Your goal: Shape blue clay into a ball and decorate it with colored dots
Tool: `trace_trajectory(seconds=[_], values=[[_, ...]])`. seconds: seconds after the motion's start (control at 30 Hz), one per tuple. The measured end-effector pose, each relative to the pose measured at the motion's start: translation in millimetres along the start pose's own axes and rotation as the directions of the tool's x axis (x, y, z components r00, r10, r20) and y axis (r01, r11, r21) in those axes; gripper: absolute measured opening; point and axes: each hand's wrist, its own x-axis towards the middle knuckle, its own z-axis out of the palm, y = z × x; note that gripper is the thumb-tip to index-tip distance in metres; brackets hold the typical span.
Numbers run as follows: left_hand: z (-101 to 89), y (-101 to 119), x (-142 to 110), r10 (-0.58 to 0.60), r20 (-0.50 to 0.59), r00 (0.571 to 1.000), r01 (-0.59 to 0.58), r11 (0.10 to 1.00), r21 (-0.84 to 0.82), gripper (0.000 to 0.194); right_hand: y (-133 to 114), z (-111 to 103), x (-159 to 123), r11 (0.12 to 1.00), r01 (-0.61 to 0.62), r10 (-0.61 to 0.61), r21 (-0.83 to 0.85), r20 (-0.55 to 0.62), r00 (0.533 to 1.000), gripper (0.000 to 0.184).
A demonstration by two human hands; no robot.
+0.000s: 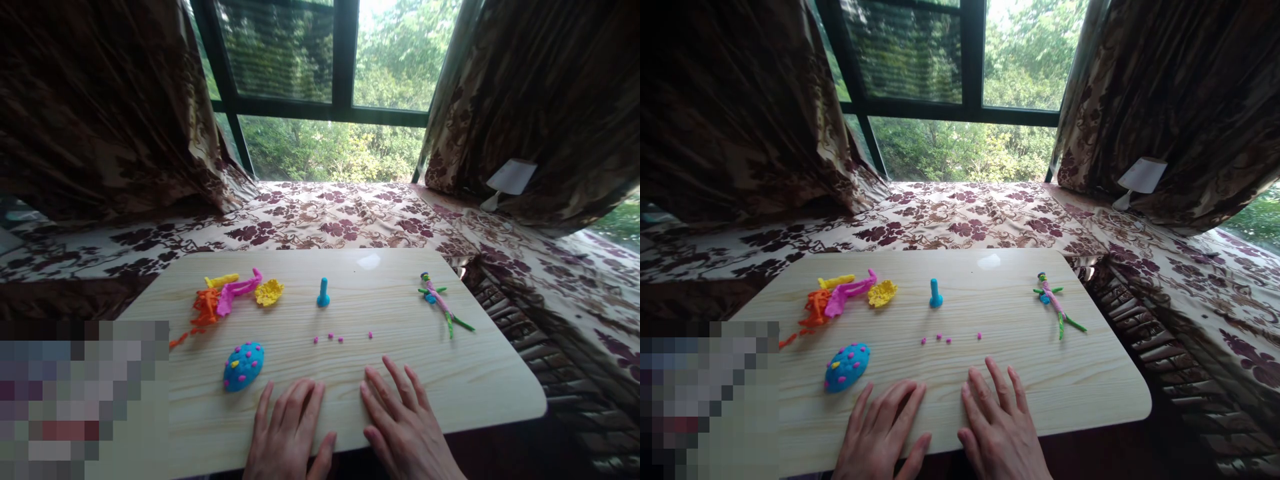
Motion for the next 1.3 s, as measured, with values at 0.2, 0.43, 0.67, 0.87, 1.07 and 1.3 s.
trace_trajectory(seconds=[0.2,0.43,0.67,0.87,1.07,1.3], values=[[-4.4,1,2,0.01,-0.024,1.0,-0.01,1.0,-0.001,0.055,4,3,3,0.993,-0.12,0.12,-0.003,0.091,0.989,0.041],[-5.5,2,4,0.009,-0.051,0.999,-0.009,1.0,0.004,0.052,-3,12,3,0.996,-0.084,0.086,-0.025,0.122,0.989,0.05],[-13.6,4,9,-0.006,-0.123,0.992,0.003,1.0,-0.022,0.048,6,7,24,0.977,-0.205,0.193,0.051,0.182,0.964,0.04],[-13.0,11,9,-0.101,-0.149,0.984,0.087,0.991,-0.101,0.047,38,2,31,0.95,-0.301,0.289,0.085,0.123,0.949,0.043],[-15.0,7,10,-0.008,-0.146,0.989,0.005,1.0,-0.021,0.046,47,5,52,0.958,-0.276,0.26,0.082,0.166,0.951,0.044],[-13.4,4,9,0.018,-0.163,0.986,-0.017,1.0,0.004,0.045,45,5,36,0.978,-0.209,0.2,0.026,0.195,0.96,0.041]])
